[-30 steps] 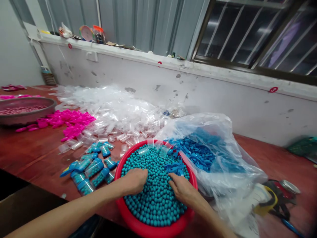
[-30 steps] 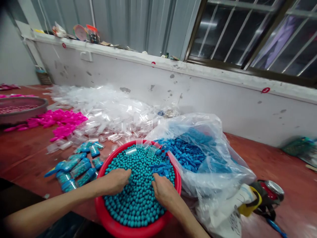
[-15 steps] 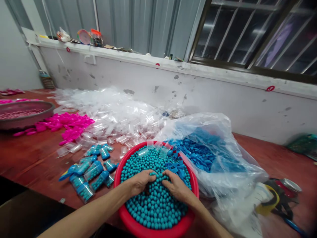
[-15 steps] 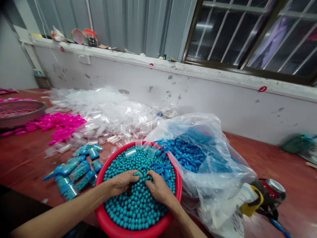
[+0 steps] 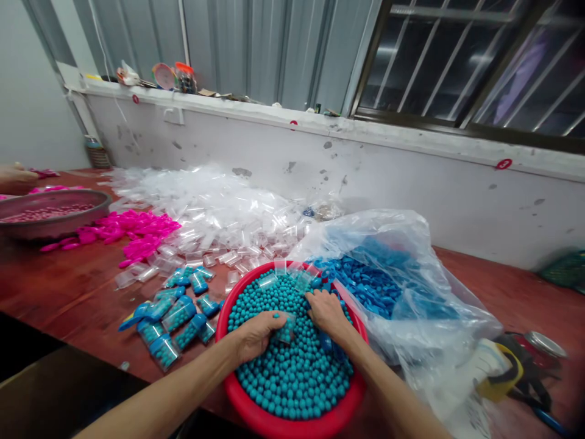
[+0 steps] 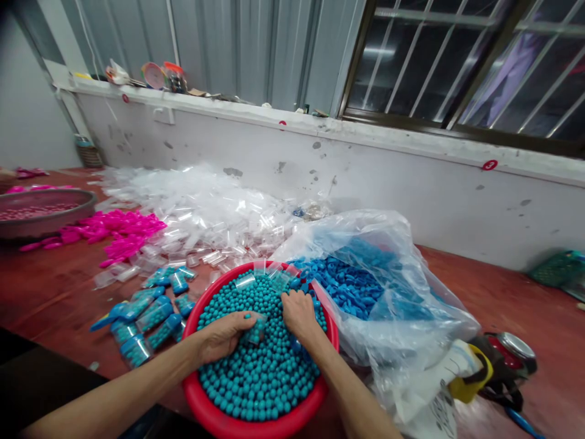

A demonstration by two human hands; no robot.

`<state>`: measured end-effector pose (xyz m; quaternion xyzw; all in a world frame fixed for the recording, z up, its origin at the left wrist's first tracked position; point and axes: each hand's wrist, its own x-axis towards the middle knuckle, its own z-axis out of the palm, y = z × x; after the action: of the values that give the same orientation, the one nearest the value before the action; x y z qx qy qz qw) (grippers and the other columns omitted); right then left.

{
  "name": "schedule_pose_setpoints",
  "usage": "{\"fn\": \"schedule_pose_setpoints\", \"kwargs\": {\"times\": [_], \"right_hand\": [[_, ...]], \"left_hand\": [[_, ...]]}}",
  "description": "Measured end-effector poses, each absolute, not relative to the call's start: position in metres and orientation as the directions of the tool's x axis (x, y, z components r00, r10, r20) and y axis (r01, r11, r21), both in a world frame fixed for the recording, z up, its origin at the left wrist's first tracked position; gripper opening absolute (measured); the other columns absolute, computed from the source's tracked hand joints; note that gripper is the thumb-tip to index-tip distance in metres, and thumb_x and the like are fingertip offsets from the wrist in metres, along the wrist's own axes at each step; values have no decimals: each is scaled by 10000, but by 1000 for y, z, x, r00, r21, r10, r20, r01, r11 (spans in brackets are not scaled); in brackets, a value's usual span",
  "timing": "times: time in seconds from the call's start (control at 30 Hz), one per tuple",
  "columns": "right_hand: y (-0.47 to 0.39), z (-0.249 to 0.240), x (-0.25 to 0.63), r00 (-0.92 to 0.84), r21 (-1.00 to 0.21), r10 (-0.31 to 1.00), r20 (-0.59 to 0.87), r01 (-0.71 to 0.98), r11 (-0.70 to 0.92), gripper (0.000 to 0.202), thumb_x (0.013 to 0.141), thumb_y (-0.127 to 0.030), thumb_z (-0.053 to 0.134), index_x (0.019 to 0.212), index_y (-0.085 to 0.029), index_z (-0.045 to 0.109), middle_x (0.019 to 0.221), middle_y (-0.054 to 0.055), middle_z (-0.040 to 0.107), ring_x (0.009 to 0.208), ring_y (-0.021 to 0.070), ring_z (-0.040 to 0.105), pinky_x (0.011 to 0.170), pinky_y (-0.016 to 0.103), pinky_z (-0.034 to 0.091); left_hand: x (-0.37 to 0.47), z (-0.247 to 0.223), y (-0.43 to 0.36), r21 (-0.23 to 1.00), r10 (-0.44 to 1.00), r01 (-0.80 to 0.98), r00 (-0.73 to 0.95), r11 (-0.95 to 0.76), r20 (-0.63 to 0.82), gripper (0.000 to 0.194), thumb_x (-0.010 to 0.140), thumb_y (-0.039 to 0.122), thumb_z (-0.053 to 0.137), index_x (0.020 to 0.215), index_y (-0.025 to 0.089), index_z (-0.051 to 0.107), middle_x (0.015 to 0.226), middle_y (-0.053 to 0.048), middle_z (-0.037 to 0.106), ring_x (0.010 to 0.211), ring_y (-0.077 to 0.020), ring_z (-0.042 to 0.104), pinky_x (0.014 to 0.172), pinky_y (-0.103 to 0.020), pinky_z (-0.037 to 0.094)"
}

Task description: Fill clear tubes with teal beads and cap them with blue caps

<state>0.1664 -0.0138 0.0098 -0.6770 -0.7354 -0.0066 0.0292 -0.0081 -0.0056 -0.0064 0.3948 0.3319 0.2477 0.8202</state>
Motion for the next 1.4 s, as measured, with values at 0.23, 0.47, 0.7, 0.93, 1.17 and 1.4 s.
{"fn": "schedule_pose_setpoints", "kwargs": {"times": [0.23,0.47,0.7,0.93,1.17,1.4], "right_hand": [[-27,20,166,-82,-404,955,285,893,198,202,825,-124,366,940,-186,520,942,42,560,838,145,553,725,243,417],[-49,-1,168,-186,-502,972,146,832,235,261,771,-104,451,1003,-163,553,968,63,598,918,175,548,818,281,412],[-55,6,156,-197,-181,971,135,959,220,258,857,-200,405,1076,-182,538,961,88,608,905,217,544,773,327,403],[-49,5,138,-227,-31,974,-3,973,227,155,838,-222,452,870,-179,597,910,97,605,893,254,523,728,340,371],[-38,1,148,-123,-248,987,-103,964,94,253,869,-219,357,1070,-159,498,897,110,638,832,226,581,648,279,362],[-29,11,156,-170,-604,941,-291,796,-44,242,837,-243,334,622,-193,434,569,-4,552,519,111,508,503,208,341]], "left_hand": [[-12,-4,-9,809,698,-181,629,560,-342,227,589,260,684,752,109,635,670,-21,599,632,-125,506,640,-252,367],[-20,-3,-17,869,779,-180,550,461,-299,249,622,292,667,801,129,611,672,-4,601,631,-125,511,635,-247,362],[-24,3,-23,954,901,-113,374,278,-219,215,644,300,623,780,144,567,609,40,529,577,-99,457,578,-223,343],[-26,1,-26,962,903,28,339,270,-263,237,689,304,547,875,158,533,640,37,518,617,-110,484,550,-213,355],[-24,-3,-22,941,861,65,389,331,-330,277,682,364,524,865,158,509,662,29,516,612,-119,507,460,-190,359],[-22,-4,-23,961,897,122,345,248,-276,266,664,363,512,827,154,523,625,35,487,574,-119,489,392,-179,348]]}}
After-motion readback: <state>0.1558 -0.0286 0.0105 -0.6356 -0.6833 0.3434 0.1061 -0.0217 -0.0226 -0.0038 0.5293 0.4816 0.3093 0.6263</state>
